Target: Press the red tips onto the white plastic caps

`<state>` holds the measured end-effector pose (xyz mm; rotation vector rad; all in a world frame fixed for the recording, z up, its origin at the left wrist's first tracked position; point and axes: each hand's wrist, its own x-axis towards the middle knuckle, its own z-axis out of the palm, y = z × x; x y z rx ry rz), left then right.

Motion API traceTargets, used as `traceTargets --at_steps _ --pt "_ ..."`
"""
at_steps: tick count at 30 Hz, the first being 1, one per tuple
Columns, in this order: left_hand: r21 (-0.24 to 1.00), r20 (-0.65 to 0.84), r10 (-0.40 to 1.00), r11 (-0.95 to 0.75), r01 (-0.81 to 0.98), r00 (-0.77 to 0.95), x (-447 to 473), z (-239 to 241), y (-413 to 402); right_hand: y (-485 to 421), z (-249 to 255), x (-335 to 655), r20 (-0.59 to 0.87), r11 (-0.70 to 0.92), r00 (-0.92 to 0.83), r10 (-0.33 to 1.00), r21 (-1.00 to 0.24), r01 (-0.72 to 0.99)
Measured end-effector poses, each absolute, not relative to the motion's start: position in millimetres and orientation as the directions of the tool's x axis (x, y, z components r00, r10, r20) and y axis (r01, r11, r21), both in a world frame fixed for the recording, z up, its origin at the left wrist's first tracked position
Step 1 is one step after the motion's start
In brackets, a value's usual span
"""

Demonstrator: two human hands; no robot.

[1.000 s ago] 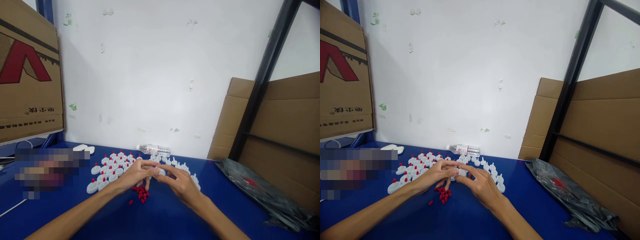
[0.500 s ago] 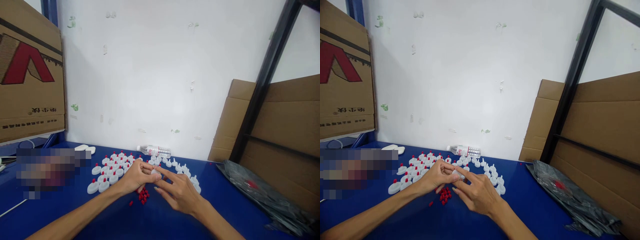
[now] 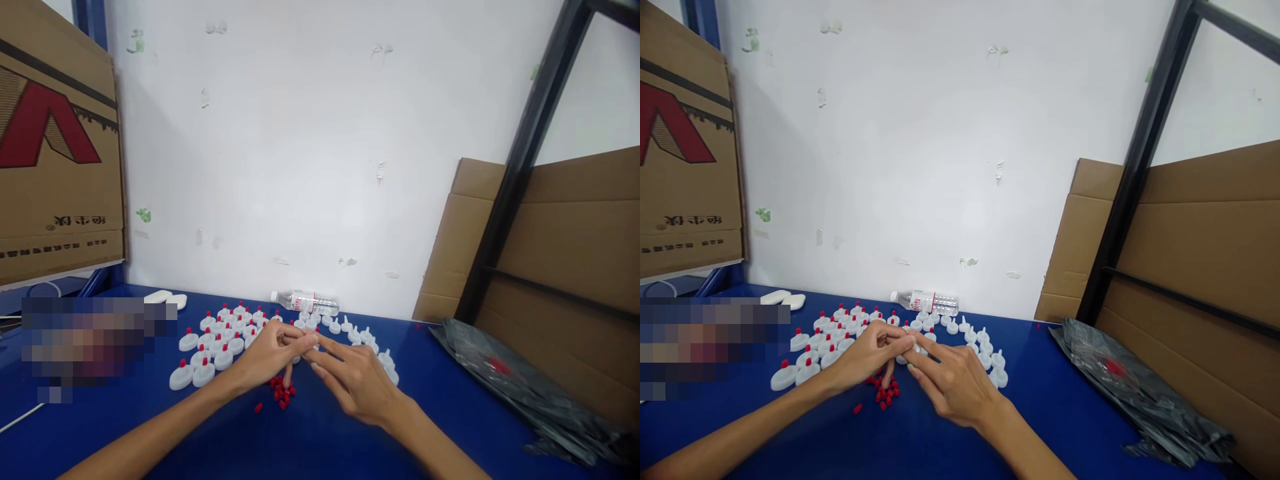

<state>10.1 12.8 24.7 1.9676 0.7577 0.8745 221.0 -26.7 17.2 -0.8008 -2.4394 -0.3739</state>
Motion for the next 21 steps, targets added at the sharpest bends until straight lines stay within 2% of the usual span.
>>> traceTargets --at_steps 2,3,5,7,9,13,18,21 --pt "0.755 0.361 0.756 -0.581 0.304 0.546 8 26 13 -24 17 222 0.61 0.775 -0.632 0.478 0.046 0.63" --pt "0.658 0.411 0.745 -0.642 0.394 0.526 6 27 14 -23 18 223 0.627 0.758 -0.599 0.499 0.02 0.652" --pt "0.376 0.495 0.684 -0.724 0.578 0.535 0 29 18 -19 18 225 0.647 0.691 -0.512 0.564 -0.031 0.722" --pt "0.089 0.5 0.62 -0.731 0.676 0.604 -7 31 23 -15 18 227 0.635 0.599 -0.424 0.646 -0.076 0.797" --pt "-0.077 0.437 0.604 -0.714 0.696 0.667 -14 32 28 -10 16 230 0.591 0.513 -0.363 0.72 -0.101 0.852" --pt "-0.159 0.327 0.652 -0.676 0.72 0.684 -22 27 33 -2 4 233 0.499 0.423 -0.329 0.802 -0.085 0.902" --pt "-0.099 0.261 0.689 -0.677 0.729 0.676 -26 20 33 -1 -6 232 0.385 0.459 -0.414 0.825 -0.028 0.888" --pt "-0.067 0.232 0.705 -0.676 0.734 0.67 -27 18 35 -2 -4 231 0.405 0.465 -0.418 0.813 -0.019 0.885"
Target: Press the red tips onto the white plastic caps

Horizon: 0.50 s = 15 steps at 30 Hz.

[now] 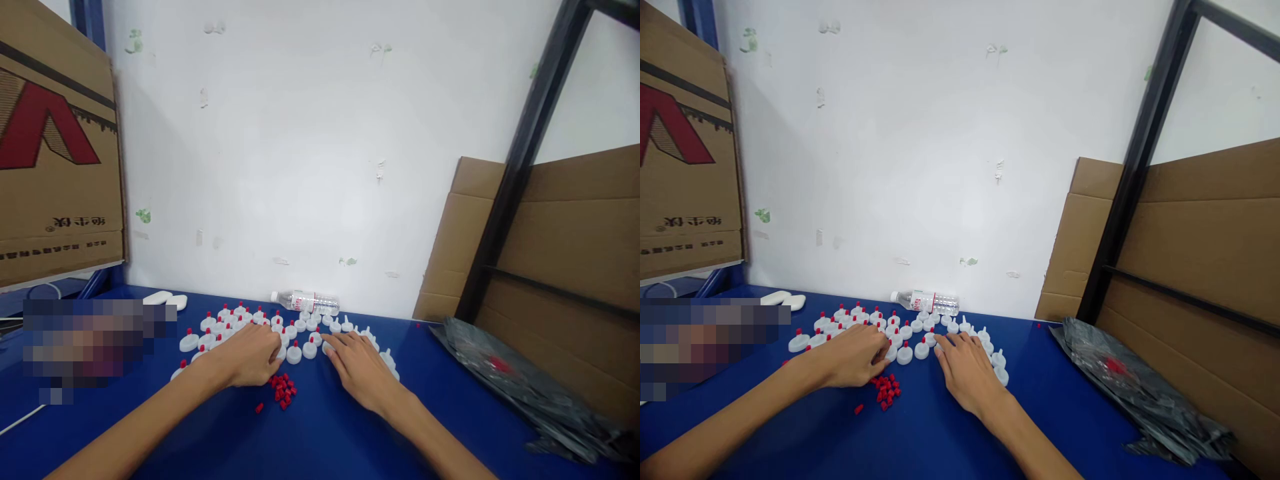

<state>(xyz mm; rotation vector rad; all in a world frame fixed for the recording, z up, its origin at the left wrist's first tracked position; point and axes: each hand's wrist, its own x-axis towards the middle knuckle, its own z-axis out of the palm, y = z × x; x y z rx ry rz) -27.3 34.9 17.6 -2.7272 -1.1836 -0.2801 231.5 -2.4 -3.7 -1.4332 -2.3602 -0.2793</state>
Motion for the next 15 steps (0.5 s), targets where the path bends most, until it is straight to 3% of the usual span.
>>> traceTargets --at_steps 5,11,15 --pt "-0.021 0.189 0.734 -0.661 0.75 0.652 -28.8 15.6 37.2 -2.8 4.0 229.5 0.519 0.405 -0.312 0.796 -0.072 0.912" --pt "0.024 0.152 0.752 -0.652 0.758 0.641 -30.4 16.0 37.0 -2.4 -0.9 227.4 0.404 0.45 -0.411 0.817 -0.003 0.893" --pt "0.024 0.155 0.736 -0.67 0.742 0.66 -30.8 14.5 38.3 -0.5 -2.2 230.5 0.41 0.476 -0.429 0.805 -0.014 0.88"
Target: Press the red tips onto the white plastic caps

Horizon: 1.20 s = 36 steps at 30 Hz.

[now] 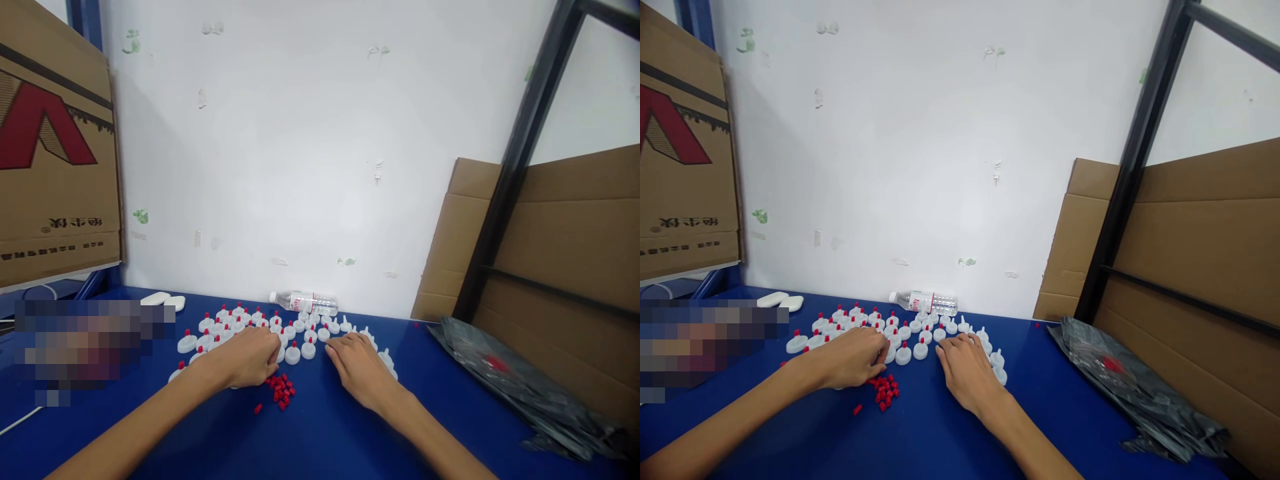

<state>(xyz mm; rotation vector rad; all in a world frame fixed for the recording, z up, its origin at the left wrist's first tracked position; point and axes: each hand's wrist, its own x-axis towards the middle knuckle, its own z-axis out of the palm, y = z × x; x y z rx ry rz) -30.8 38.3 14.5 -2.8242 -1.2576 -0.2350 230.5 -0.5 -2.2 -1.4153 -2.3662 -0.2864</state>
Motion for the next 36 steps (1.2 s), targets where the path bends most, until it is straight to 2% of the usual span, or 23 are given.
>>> traceTargets --at_steps 5,10,18,25,31,34,36 --pt "-0.007 0.227 0.708 -0.686 0.728 0.669 -27 18 36 7 0 240 0.469 0.303 -0.293 0.833 0.057 0.951" --pt "0.031 0.29 0.704 -0.684 0.729 0.649 -22 25 33 11 -5 248 0.395 0.132 -0.155 0.906 0.085 0.988" --pt "0.083 0.303 0.705 -0.689 0.72 0.641 -16 30 27 8 -4 241 0.296 0.263 -0.262 0.918 0.039 0.964" --pt "0.114 0.345 0.691 -0.702 0.702 0.635 -10 34 22 9 -9 241 0.273 0.29 -0.285 0.919 0.024 0.957" --pt "0.181 0.425 0.646 -0.747 0.64 0.633 -5 27 20 10 -5 240 0.354 0.344 -0.311 0.882 -0.033 0.938" --pt "0.163 0.513 0.595 -0.776 0.61 0.619 -2 21 22 6 1 236 0.465 0.438 -0.353 0.812 -0.085 0.895" --pt "0.183 0.582 0.566 -0.791 0.584 0.584 0 18 24 1 4 233 0.504 0.523 -0.423 0.753 -0.069 0.849"
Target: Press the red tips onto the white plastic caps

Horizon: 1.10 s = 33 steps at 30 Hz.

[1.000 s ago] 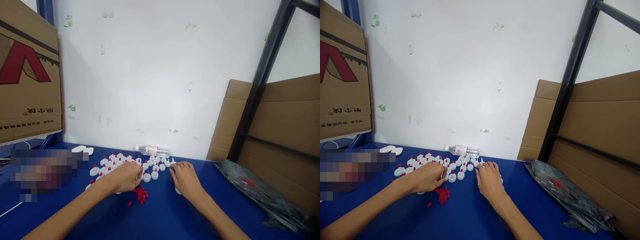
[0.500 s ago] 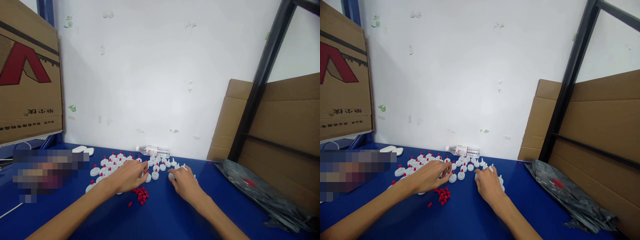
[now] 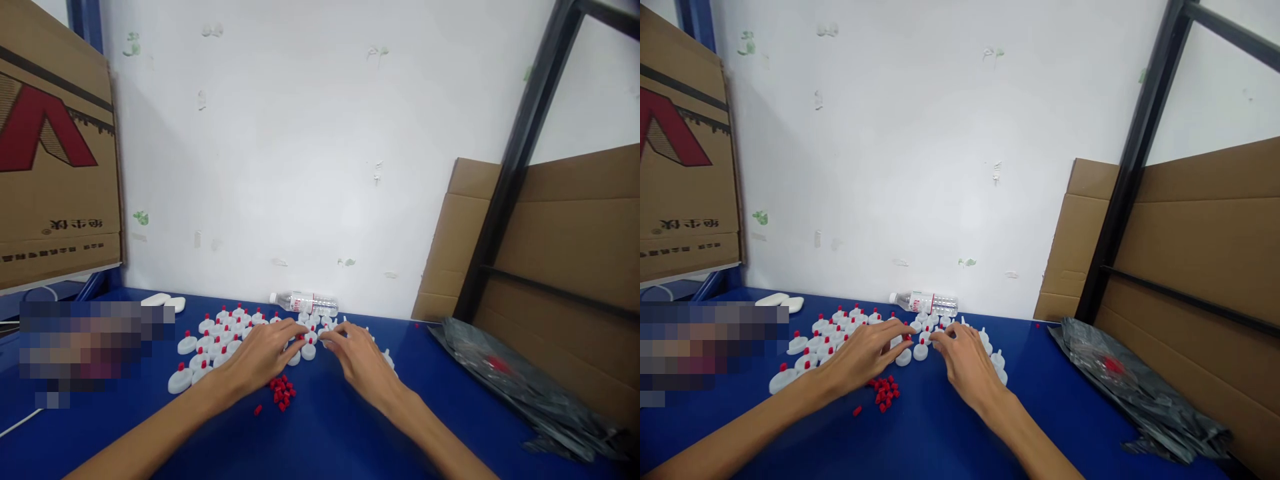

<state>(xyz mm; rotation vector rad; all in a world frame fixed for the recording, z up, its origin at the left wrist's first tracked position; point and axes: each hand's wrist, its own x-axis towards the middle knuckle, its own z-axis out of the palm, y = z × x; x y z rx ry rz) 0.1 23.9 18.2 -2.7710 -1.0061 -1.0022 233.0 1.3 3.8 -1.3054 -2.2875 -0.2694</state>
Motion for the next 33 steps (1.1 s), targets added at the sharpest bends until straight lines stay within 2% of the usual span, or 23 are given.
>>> traceTargets --at_steps 3,6,16,19,22,25,29,33 --pt "0.253 0.643 0.556 -0.804 0.539 0.527 3 16 24 -5 7 228 0.503 0.621 -0.551 0.665 0.036 0.783" --pt "0.279 0.626 0.567 -0.804 0.525 0.536 4 15 23 -9 9 224 0.497 0.662 -0.612 0.616 0.094 0.743" --pt "0.264 0.575 0.581 -0.798 0.542 0.576 5 9 26 -6 6 229 0.539 0.716 -0.634 0.554 0.079 0.694" --pt "0.299 0.603 0.579 -0.801 0.518 0.549 6 7 26 -5 4 230 0.555 0.719 -0.603 0.573 0.012 0.695" --pt "0.279 0.665 0.544 -0.817 0.506 0.512 6 5 24 -7 5 228 0.58 0.731 -0.559 0.592 -0.095 0.676" --pt "0.224 0.737 0.477 -0.841 0.492 0.48 7 5 20 -14 9 220 0.608 0.741 -0.492 0.623 -0.257 0.62" --pt "0.172 0.791 0.397 -0.875 0.453 0.465 9 8 14 -24 13 210 0.575 0.628 -0.305 0.759 -0.525 0.574" --pt "0.074 0.801 0.326 -0.886 0.458 0.502 11 8 11 -27 13 207 0.489 0.584 -0.319 0.812 -0.661 0.471"
